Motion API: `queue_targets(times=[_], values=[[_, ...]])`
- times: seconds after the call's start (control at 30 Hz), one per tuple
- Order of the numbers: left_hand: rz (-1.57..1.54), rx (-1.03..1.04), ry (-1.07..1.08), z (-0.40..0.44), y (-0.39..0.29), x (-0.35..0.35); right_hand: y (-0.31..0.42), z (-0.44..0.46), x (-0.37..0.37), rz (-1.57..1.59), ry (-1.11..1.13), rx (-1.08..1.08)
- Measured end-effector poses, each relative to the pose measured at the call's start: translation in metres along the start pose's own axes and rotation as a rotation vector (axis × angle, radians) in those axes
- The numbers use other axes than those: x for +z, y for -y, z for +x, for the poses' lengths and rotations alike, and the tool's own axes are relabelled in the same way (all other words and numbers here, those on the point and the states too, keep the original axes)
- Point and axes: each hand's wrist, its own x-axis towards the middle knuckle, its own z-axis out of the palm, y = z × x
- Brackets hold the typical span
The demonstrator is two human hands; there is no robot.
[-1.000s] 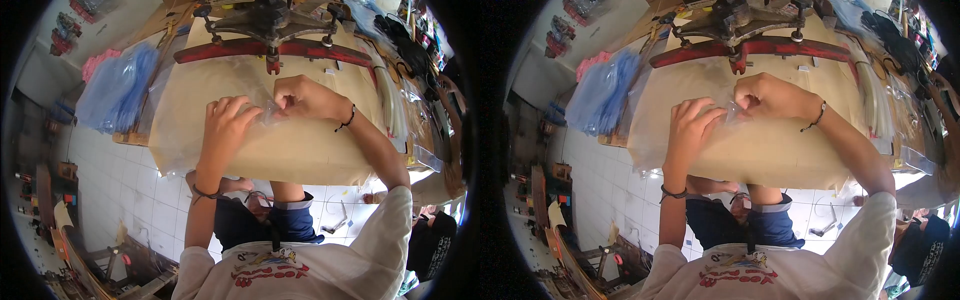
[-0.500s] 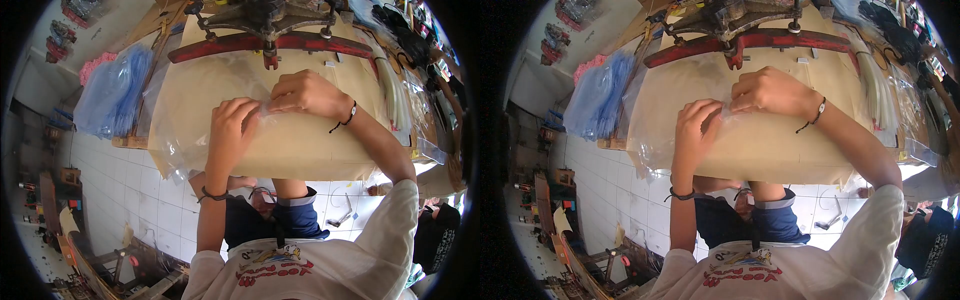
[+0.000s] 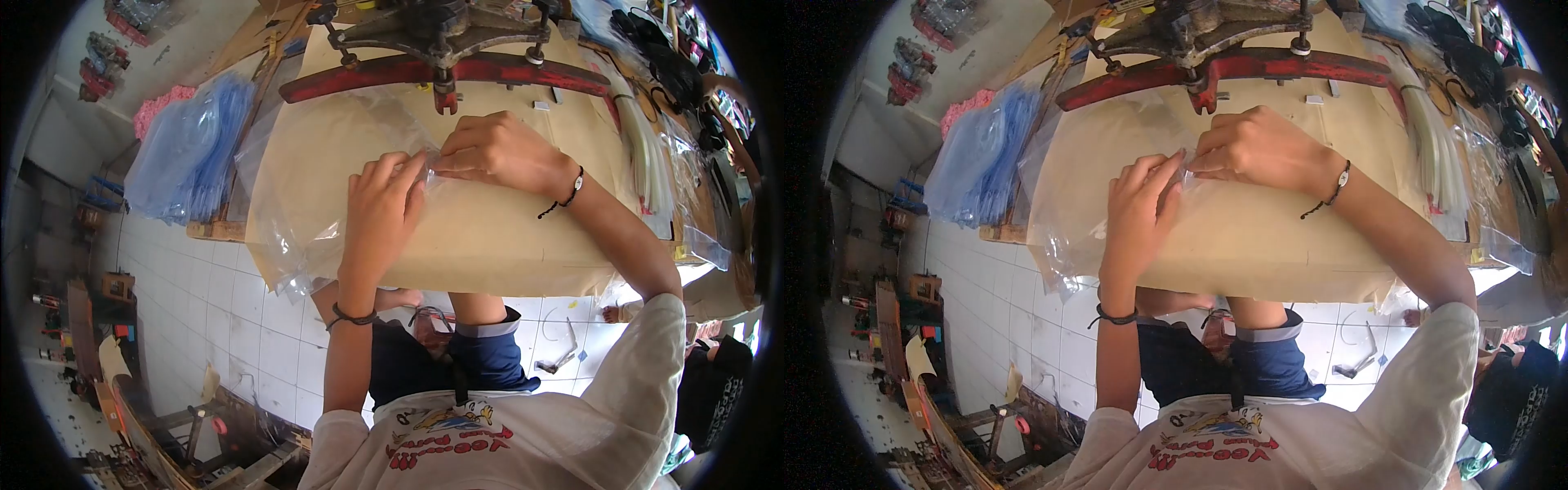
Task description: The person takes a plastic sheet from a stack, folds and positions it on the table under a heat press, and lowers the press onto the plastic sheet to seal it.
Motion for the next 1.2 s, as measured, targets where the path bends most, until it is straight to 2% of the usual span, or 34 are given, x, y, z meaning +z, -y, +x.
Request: queue_targets(times=[0.3, 0.4, 0.5, 0.6, 0.9, 1.1, 1.2], values=[[0.068, -0.027, 0.096, 0.003, -0.008, -0.007, 0.0, 0.0, -0.013, 0.119, 0.119, 0.044], [0.09, -0.054, 0.13, 0.005, -0.012, -0.011, -0.002, 0.0, -0.016, 0.23, 0.078, 0.127], [0.078, -0.036, 0.122, 0.004, -0.012, -0.012, -0.005, 0.0, -0.012, 0.308, -0.006, 0.112], [0.061, -0.02, 0.073, 0.001, -0.007, -0.007, -0.006, -0.001, -0.007, 0.377, 0.003, 0.158], [-0.116, -0.051, -0.015, 0.002, -0.005, -0.005, 0.001, 0.001, 0.012, 0.826, 0.002, 0.582], [-0.147, -0.089, -0.029, 0.0, -0.007, -0.005, -0.002, 0.0, 0.02, 1.03, -0.033, 0.657], [-0.17, -0.135, 0.008, 0.001, -0.01, -0.009, 0.001, 0.001, 0.015, 1.006, -0.025, 0.717]])
